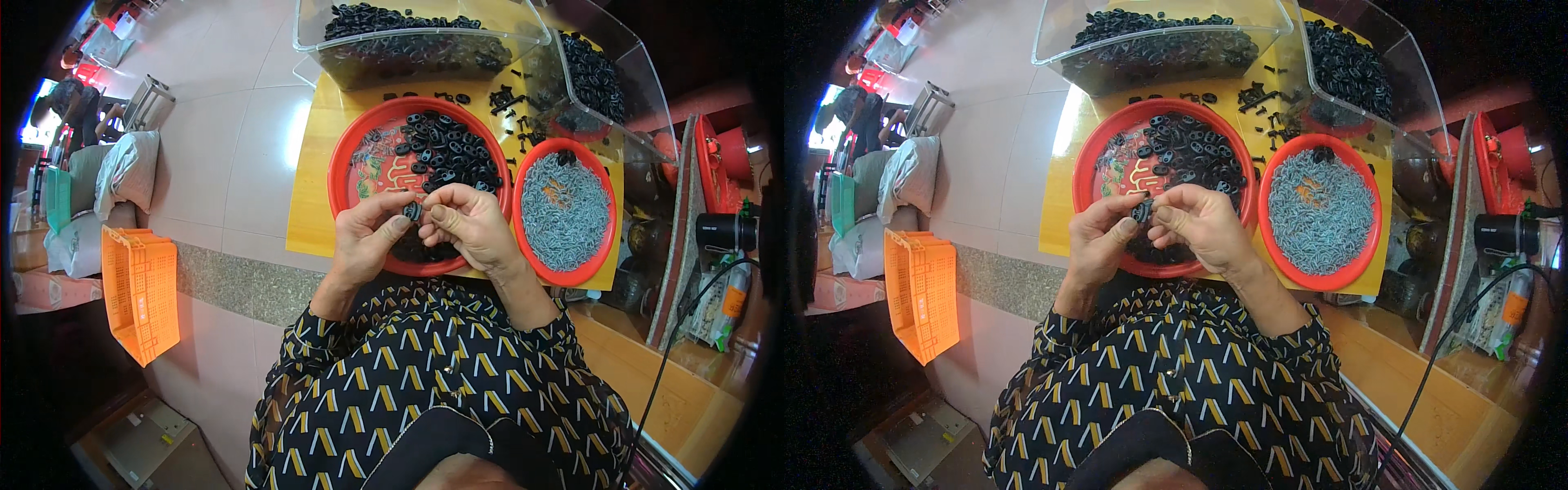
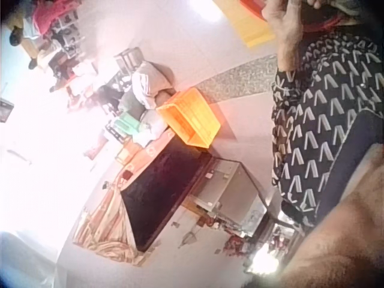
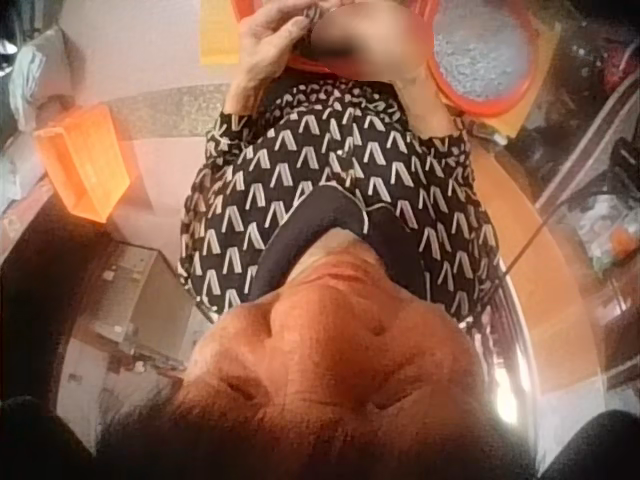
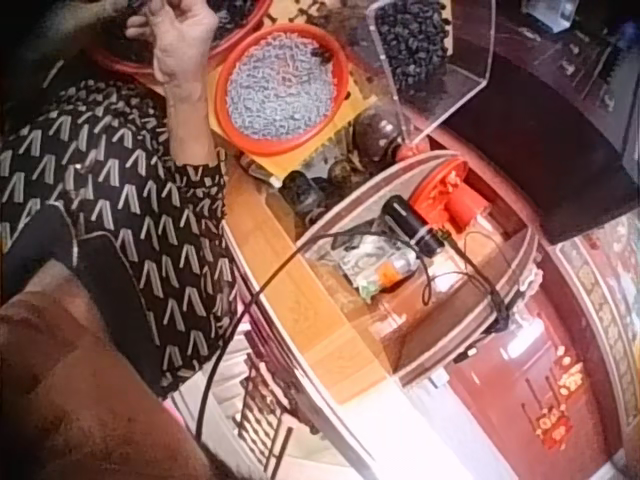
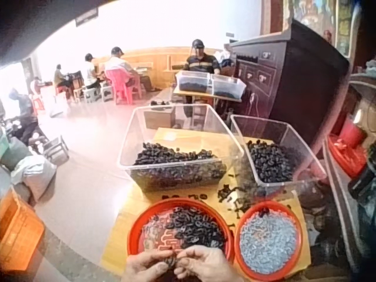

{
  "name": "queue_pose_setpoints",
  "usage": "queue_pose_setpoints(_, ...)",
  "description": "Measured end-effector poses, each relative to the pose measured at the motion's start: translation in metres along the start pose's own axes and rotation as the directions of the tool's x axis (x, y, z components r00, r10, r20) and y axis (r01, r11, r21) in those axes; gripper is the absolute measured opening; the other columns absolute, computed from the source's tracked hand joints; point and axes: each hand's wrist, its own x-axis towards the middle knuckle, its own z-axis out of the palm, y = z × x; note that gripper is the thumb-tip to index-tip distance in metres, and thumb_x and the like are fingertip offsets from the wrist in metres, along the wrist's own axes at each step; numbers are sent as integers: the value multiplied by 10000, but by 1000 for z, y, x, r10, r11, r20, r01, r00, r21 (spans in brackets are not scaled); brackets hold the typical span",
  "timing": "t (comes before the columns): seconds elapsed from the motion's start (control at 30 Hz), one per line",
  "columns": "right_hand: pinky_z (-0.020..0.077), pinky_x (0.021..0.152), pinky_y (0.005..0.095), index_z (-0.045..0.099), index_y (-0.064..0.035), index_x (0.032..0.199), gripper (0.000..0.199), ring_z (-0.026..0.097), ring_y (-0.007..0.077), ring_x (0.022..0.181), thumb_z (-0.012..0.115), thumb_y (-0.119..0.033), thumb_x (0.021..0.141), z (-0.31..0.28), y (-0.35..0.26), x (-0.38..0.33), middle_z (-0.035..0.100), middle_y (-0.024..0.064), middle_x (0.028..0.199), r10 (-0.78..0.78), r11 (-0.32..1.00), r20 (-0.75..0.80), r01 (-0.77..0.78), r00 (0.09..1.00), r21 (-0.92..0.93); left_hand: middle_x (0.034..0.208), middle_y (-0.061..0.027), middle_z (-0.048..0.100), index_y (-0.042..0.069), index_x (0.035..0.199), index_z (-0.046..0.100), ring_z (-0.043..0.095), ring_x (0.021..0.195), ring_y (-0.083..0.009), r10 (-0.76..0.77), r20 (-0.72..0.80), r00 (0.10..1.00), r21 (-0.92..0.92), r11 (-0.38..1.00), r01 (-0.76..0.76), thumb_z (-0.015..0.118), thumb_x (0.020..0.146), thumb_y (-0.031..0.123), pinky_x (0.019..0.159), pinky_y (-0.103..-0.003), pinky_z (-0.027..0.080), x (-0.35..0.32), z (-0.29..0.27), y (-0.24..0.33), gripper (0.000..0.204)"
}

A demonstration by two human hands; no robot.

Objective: The person sits at a table and repeatedly picks up small black plastic buckle parts and metal pins from red trays. They insert the pins into the buckle parts by hand to assemble them, then place the finished items back into the tray. The process is repetitive and involves handling small components one at a time.

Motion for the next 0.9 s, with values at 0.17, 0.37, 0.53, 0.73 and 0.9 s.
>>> queue_pose_setpoints(0.17, 498, 549, 205, 544, 34, 917, 163, 578, 114, 634, 576, -86, 810, 5, -2, -7, 574, 65, 763, -22, 995, -30, 19, 999, -95, 909, -53, 579, -32, 1037, 554, 544, 804, -102, 6, -12, 1000, -12, 1000, -6, 558, 790, -5, 709, -212, 439, -3, -1, 0, 249)
queue_pose_setpoints(0.37, 477, 493, 200, 539, 12, 847, 84, 561, 94, 579, 567, -51, 800, 15, 2, -6, 570, 52, 702, -31, 979, -55, 19, 998, -201, 870, -73, 566, -35, 1075, 527, 534, 799, -118, 88, 39, 995, 208, 974, -94, 537, 759, -58, 718, -235, 433, -8, 8, 9, 317)
queue_pose_setpoints(0.53, 476, 501, 256, 542, -1, 795, 69, 567, 154, 577, 526, -68, 804, 5, -54, -6, 566, 87, 667, -270, 941, -98, 241, 958, -239, 827, -37, 549, -52, 1080, 499, 514, 731, -92, 294, -108, 950, 253, 932, -260, 543, 789, -32, 671, -211, 431, -8, -9, 17, 295)
queue_pose_setpoints(0.73, 487, 657, 242, 569, 17, 909, 150, 595, 182, 739, 525, -91, 815, -8, -101, -6, 605, 121, 846, -605, 777, -165, 533, 779, -334, 852, -66, 562, -67, 1017, 513, 529, 774, -105, 397, -466, 790, 357, 902, -243, 559, 818, 41, 693, -221, 440, 3, -47, -12, 231)
queue_pose_setpoints(0.9, 452, 656, 333, 576, -3, 840, 114, 566, 235, 709, 539, -38, 738, 7, -21, 6, 577, 120, 779, -490, 146, 237, 347, 839, -927, 938, -122, 575, -79, 1020, 511, 549, 836, -139, 398, -518, 757, 338, 908, -246, 536, 837, 72, 746, -254, 449, 0, -56, -29, 239)
